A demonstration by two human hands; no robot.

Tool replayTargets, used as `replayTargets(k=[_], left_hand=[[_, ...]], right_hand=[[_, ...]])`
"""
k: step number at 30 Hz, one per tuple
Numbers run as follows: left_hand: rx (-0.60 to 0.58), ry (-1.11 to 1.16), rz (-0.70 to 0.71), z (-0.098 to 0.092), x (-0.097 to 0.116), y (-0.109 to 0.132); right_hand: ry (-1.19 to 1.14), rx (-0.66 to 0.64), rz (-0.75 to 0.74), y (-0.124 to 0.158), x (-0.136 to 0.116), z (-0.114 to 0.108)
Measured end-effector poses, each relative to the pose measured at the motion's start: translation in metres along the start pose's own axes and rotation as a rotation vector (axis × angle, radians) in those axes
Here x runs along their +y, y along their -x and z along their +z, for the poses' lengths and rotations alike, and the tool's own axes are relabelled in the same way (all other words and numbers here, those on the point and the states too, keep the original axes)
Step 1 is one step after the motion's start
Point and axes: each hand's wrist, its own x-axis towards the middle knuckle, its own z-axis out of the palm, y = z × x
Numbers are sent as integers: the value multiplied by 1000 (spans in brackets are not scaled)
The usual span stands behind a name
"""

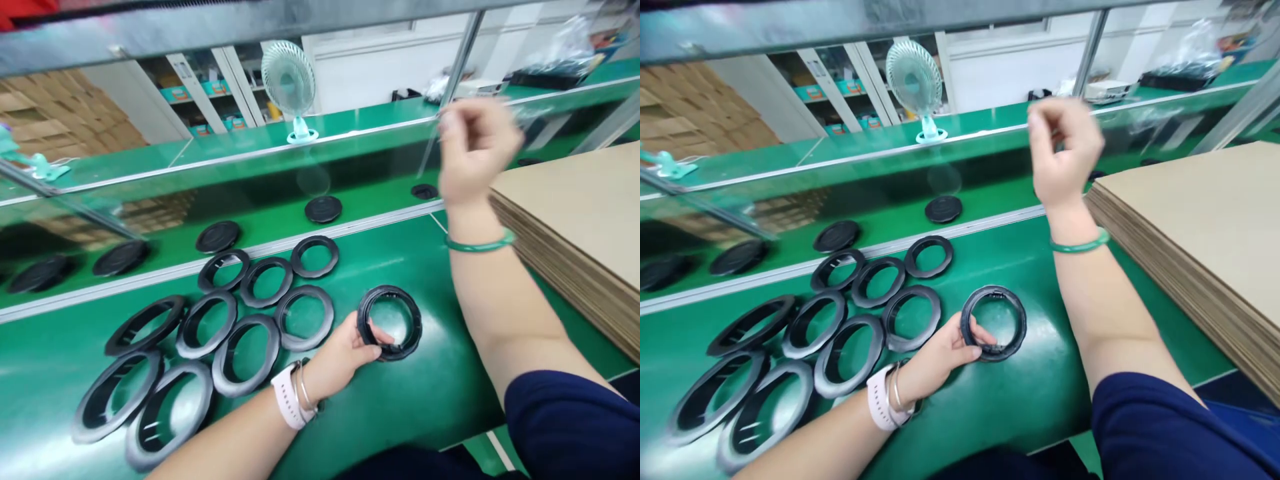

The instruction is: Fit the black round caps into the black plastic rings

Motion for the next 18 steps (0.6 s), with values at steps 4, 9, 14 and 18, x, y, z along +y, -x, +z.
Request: replayTargets(k=[4, 9, 14, 18], left_hand=[[-18, -86, -1, 2, -1, 3], [-23, -140, -14, 3, -3, 5], [-12, -143, -28, 5, -1, 7], [0, -167, -53, 7, 1, 8]], right_hand=[[329, 106, 237, 6, 47, 42], [524, -81, 494, 26, 112, 82], [539, -127, 568, 15, 136, 85], [476, -151, 597, 4, 148, 89]])
